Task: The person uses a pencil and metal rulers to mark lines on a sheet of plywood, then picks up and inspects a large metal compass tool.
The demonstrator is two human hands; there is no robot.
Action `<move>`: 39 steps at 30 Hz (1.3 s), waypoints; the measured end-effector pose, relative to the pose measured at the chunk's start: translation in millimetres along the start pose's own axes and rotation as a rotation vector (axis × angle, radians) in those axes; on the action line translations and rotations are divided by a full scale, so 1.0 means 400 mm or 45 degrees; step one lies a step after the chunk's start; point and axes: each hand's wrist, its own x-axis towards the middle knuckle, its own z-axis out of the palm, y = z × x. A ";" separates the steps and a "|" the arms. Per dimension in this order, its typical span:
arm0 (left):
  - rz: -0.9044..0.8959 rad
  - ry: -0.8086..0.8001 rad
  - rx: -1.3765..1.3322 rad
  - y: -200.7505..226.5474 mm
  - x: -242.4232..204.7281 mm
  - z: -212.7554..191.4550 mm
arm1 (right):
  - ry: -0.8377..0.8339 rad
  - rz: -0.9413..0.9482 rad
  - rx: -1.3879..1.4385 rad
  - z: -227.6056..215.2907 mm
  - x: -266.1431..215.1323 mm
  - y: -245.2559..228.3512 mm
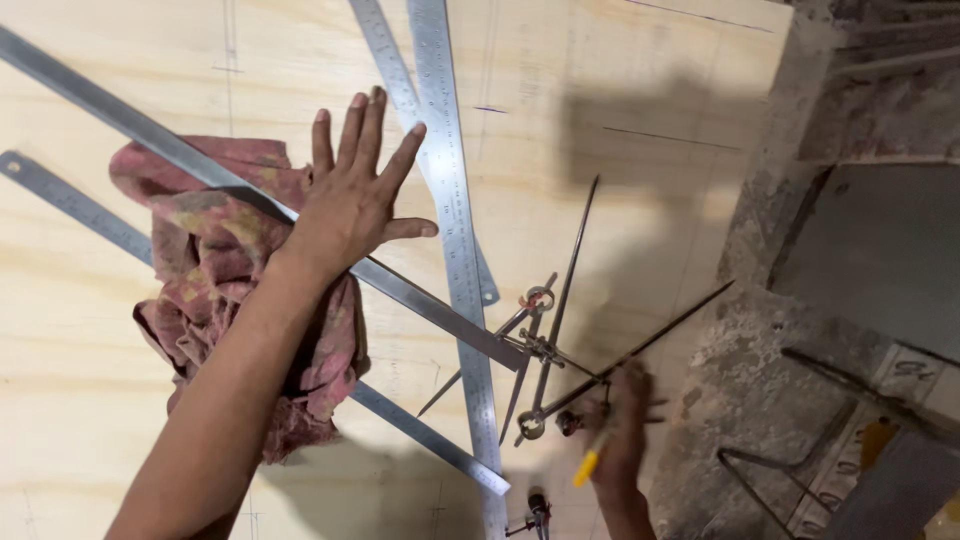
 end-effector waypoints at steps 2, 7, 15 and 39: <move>-0.038 -0.006 0.002 -0.017 0.003 -0.002 | -0.014 -0.034 0.194 0.007 0.080 -0.019; -0.127 -0.002 -0.017 -0.023 0.082 0.026 | -0.069 -0.164 0.696 0.059 0.374 -0.091; -0.025 0.100 0.146 -0.044 0.061 0.086 | -0.457 -0.982 -0.269 0.261 0.541 -0.270; -0.259 0.343 0.109 0.001 0.168 0.163 | -0.328 -0.144 1.012 0.207 0.728 -0.137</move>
